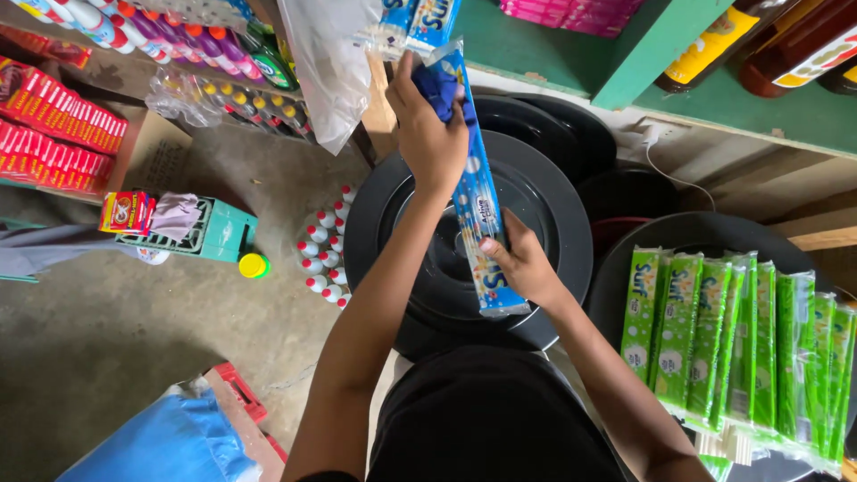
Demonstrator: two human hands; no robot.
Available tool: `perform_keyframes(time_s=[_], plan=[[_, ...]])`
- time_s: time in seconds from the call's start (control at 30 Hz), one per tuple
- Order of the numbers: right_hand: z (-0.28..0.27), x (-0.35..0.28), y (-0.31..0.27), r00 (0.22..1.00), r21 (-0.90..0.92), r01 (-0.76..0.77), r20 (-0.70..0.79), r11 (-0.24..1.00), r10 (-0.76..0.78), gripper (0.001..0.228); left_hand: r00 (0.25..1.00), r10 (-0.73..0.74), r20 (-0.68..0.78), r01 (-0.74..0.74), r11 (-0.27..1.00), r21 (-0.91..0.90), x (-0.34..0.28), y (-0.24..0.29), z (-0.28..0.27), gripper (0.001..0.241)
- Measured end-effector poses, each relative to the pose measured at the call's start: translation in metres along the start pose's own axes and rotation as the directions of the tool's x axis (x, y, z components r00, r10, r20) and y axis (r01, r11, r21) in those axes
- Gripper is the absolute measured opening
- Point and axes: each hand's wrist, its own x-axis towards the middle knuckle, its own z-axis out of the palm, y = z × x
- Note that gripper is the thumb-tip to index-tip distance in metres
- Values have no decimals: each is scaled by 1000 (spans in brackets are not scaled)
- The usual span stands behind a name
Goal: The person wipes a long blue package with a cloth, picks up several white bars from a bin, and places them into a green plastic sleeve.
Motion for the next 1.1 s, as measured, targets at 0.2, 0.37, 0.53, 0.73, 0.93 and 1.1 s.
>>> perform_keyframes(time_s=[0.2,0.37,0.53,0.73,0.93,1.1], plan=[[2,6,12,993,63,103,-66,993,-99,58,992,27,127,-8,989,-145,-55,43,-36,75],[-9,16,17,964,77,166,-222,983,-146,72,958,115,261,-75,984,-160,-124,67,-72,84],[-7,17,20,937,90,12,-349,996,21,73,943,84,323,-31,985,-167,-163,58,-85,82],[9,25,9,920,265,56,-387,963,53,50,967,40,253,21,972,-234,-129,47,-78,73],[22,9,15,969,182,154,-219,971,-113,55,974,-91,206,137,966,-221,-44,35,-49,55],[33,2,9,991,187,65,-125,980,-42,64,999,48,-6,-48,975,-216,-4,20,-32,47]])
